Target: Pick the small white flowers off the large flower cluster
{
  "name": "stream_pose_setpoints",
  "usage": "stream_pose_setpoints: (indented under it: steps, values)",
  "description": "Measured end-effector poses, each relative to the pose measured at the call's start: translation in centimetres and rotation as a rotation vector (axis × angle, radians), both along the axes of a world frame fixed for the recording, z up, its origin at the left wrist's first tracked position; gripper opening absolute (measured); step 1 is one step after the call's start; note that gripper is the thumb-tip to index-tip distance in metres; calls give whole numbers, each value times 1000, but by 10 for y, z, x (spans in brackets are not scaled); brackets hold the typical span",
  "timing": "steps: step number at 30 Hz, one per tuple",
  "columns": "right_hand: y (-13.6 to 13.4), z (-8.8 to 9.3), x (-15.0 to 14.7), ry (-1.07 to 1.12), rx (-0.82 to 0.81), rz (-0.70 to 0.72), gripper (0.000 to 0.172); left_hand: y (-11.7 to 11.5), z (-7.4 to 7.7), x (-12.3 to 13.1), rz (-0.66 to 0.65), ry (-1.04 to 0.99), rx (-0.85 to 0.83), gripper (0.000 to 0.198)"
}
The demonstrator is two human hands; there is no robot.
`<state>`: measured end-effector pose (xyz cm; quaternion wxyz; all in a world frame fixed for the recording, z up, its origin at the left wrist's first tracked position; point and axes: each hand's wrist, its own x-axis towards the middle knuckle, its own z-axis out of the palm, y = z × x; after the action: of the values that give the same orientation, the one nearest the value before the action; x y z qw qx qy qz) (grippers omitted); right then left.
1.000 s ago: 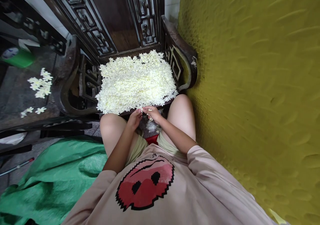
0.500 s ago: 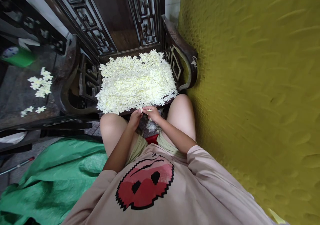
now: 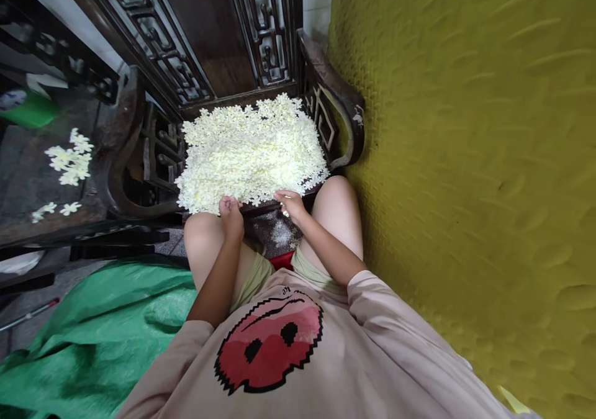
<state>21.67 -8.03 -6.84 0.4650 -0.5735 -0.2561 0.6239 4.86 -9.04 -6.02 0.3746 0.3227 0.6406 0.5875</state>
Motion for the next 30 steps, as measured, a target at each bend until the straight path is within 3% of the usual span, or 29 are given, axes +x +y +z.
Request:
stream_pose_setpoints:
  steps: [5, 8, 14, 17, 19, 23, 30]
  values:
    - [-5, 2, -5, 95, 10, 82, 43, 60, 25, -24, 63, 79, 175, 23]
    - [-7, 3, -5, 116, 16, 121, 43, 75, 28, -35, 42, 195, 155, 19]
    - [-6, 4, -7, 130, 21, 164, 43, 37, 5, -24, -43, 352, 89, 27]
    - [-7, 4, -10, 135, 11, 197, 44, 18, 2, -11, -92, 379, 104, 31]
    - [-8, 4, -11, 141, 11, 211, 44, 9, 5, -3, -191, 390, 90, 29]
    - [-10, 4, -10, 136, 31, 254, 42, -7, 8, 8, -392, 266, -4, 21]
    - [-12, -1, -11, 102, 36, 299, 44, -15, 0, 14, -370, 56, -77, 28]
